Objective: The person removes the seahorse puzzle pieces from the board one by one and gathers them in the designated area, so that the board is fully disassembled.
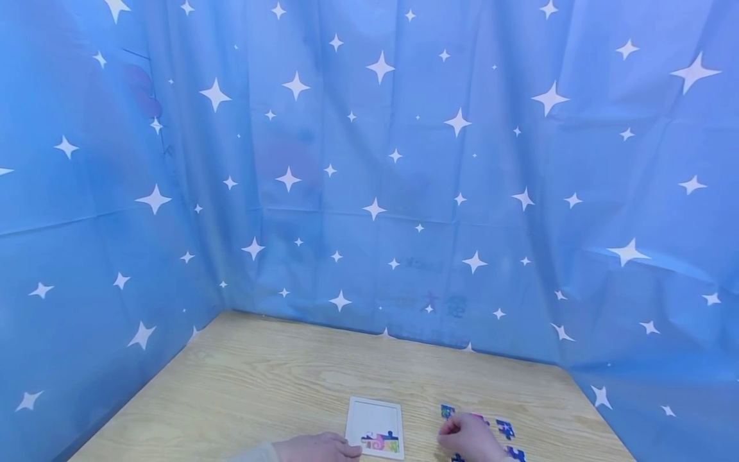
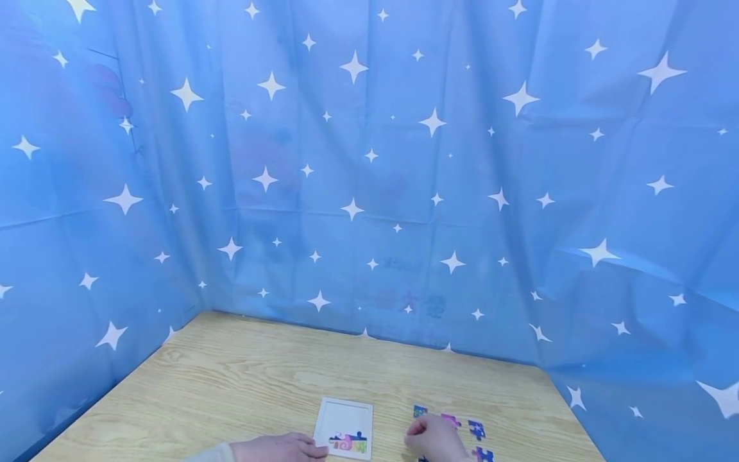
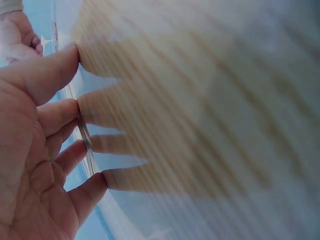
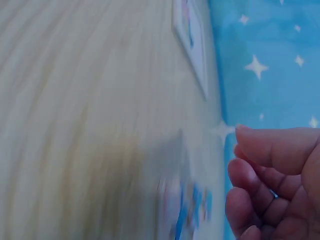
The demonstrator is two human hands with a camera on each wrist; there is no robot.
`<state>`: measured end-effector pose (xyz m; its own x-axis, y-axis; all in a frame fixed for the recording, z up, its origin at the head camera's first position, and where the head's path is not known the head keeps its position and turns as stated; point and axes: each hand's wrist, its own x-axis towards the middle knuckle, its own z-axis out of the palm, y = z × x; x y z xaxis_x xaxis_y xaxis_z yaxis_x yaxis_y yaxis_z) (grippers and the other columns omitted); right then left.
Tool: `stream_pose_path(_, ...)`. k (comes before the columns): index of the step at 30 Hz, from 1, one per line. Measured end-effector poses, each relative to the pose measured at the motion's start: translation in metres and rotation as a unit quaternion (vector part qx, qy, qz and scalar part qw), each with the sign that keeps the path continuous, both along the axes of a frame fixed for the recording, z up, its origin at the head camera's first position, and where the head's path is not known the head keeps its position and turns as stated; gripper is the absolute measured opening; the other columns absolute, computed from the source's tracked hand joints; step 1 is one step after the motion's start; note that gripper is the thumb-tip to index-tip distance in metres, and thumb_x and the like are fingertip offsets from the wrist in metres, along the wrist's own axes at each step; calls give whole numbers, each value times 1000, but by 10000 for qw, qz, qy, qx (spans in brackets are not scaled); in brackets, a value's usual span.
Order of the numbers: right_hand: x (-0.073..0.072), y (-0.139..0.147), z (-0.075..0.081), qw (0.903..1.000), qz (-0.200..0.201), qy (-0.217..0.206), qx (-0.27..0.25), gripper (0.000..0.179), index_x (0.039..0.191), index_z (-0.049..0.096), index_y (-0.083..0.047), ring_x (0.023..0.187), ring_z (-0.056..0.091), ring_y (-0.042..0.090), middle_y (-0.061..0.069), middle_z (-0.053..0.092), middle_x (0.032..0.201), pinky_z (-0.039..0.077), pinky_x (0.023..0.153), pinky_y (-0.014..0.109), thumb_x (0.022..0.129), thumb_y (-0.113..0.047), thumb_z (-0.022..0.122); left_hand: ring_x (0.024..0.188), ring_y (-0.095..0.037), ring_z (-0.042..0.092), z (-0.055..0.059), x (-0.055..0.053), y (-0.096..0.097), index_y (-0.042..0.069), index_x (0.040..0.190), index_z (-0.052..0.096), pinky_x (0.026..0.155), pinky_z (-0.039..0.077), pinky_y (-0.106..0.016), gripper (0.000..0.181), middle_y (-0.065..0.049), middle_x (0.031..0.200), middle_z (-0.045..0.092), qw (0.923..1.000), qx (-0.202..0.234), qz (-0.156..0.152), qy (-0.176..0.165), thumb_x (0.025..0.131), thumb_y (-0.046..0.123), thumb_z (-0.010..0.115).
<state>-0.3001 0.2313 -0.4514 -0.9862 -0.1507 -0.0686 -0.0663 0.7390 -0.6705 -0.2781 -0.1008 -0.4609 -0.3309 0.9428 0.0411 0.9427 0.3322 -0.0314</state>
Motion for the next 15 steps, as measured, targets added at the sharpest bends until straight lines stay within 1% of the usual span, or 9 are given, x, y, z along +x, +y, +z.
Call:
stream_pose_path(2,-1,-12,3,10000,67,67,7,10,82,65,-8,71,51,16,-2,58,76,43,63,32,83,-15,72,120,-12,54,0,0,0,5,132,58,96,41,-18,46,-6,135,57,10000,-4,-20,-14,99,36,48)
stream_pose_path(4,-3,-24,6,9999,90,44,-27,9,83,66,-9,73,51,16,-2,59,78,43,64,33,83,-16,72,120,-12,54,0,0,0,5,132,58,96,41,-18,46,-6,135,57,10000,5,-31,-13,99,35,48)
stream_pose_path(7,-7,-42,7,9990,321,-35,-298,8,85,66,-7,74,52,17,-1,60,79,45,66,36,85,-14,71,120,-13,54,0,0,0,4,131,58,96,41,-18,45,-6,134,57,10000,13,-9,-23,99,34,48)
stream_pose_path(10,-11,-61,5,9967,632,-47,-511,6,86,68,-7,76,53,16,-1,61,80,46,69,38,85,-12,70,120,-13,54,1,1,0,4,131,58,96,41,-18,44,-6,134,57,10000,35,-4,-55,100,33,48)
stream_pose_path(13,-13,-80,1,9947,788,-162,-638,5,89,69,-7,78,53,16,-1,61,82,46,73,40,85,-11,70,118,-12,55,0,1,-1,5,131,58,95,42,-18,43,-6,134,57,9999,122,5,-87,100,32,48)
stream_pose_path(15,-14,-91,-3,9932,812,-300,-774,6,91,69,-7,78,53,17,-1,61,83,46,73,39,85,-9,70,118,-12,55,0,0,-1,4,131,58,95,42,-18,42,-7,133,58,9997,205,-29,-147,99,30,49)
